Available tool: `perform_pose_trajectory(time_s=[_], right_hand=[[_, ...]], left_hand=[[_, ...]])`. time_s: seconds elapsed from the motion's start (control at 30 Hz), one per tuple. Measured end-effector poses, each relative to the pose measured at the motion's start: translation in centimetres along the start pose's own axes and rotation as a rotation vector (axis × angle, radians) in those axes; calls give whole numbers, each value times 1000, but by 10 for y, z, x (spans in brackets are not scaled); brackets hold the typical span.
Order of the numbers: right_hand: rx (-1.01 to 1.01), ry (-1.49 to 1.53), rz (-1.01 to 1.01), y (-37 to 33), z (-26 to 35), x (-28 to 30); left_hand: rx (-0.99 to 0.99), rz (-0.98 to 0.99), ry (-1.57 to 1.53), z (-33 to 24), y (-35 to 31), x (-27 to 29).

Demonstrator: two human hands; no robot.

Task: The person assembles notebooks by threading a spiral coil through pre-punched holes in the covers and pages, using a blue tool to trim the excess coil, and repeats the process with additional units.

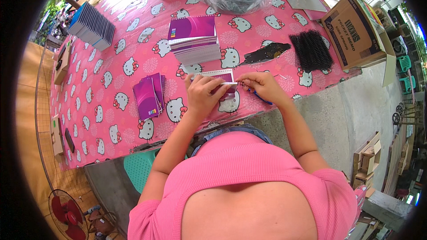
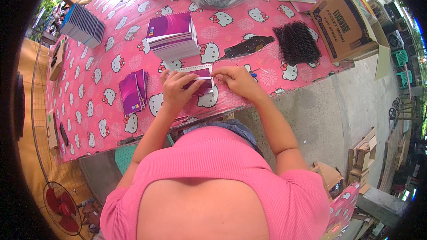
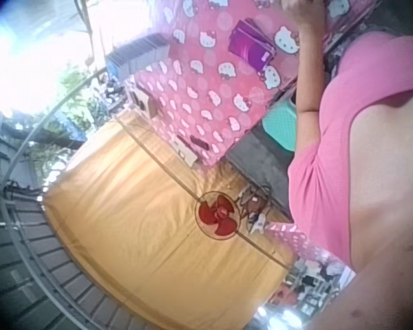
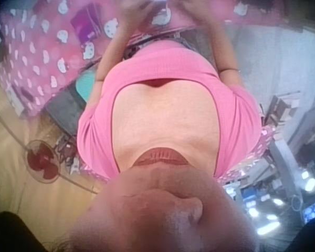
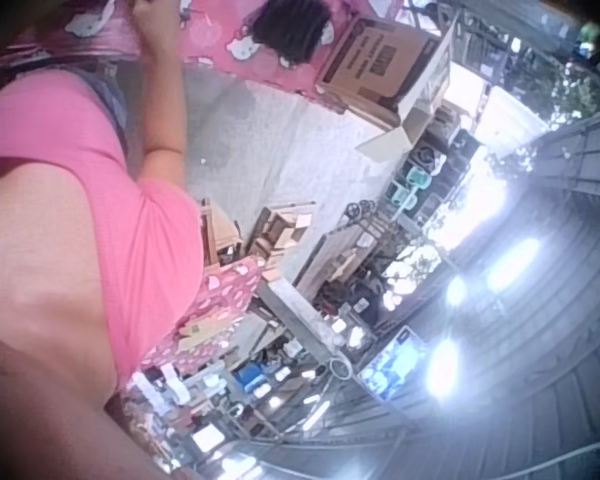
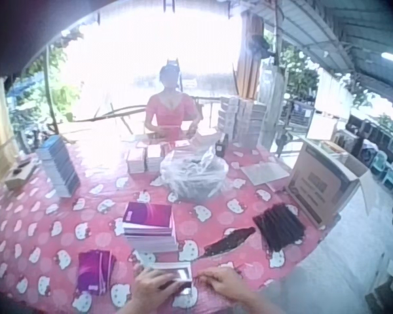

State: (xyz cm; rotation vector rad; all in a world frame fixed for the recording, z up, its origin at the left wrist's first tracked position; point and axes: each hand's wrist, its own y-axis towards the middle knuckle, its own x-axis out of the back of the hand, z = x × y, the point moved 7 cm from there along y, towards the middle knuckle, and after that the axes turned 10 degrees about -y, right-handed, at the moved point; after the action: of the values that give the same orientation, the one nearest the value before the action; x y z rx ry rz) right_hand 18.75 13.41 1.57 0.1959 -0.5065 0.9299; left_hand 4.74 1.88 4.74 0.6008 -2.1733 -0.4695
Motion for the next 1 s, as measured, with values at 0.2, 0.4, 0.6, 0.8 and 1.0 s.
perform_pose_trajectory(time_s=[0.2,0.4,0.6,0.8,1.0], right_hand=[[333,-339,-125,-6,31,4],[86,-203,-139,-1,25,-5],[226,-418,-241,1,40,-6],[222,-408,-299,3,38,-13],[263,-392,-321,5,44,-15]], left_hand=[[86,-121,194,-6,-4,0],[83,-74,23,-3,-3,-4],[81,-72,48,2,-1,-6],[101,-62,14,10,-3,-8],[76,-63,27,6,-1,-5]])
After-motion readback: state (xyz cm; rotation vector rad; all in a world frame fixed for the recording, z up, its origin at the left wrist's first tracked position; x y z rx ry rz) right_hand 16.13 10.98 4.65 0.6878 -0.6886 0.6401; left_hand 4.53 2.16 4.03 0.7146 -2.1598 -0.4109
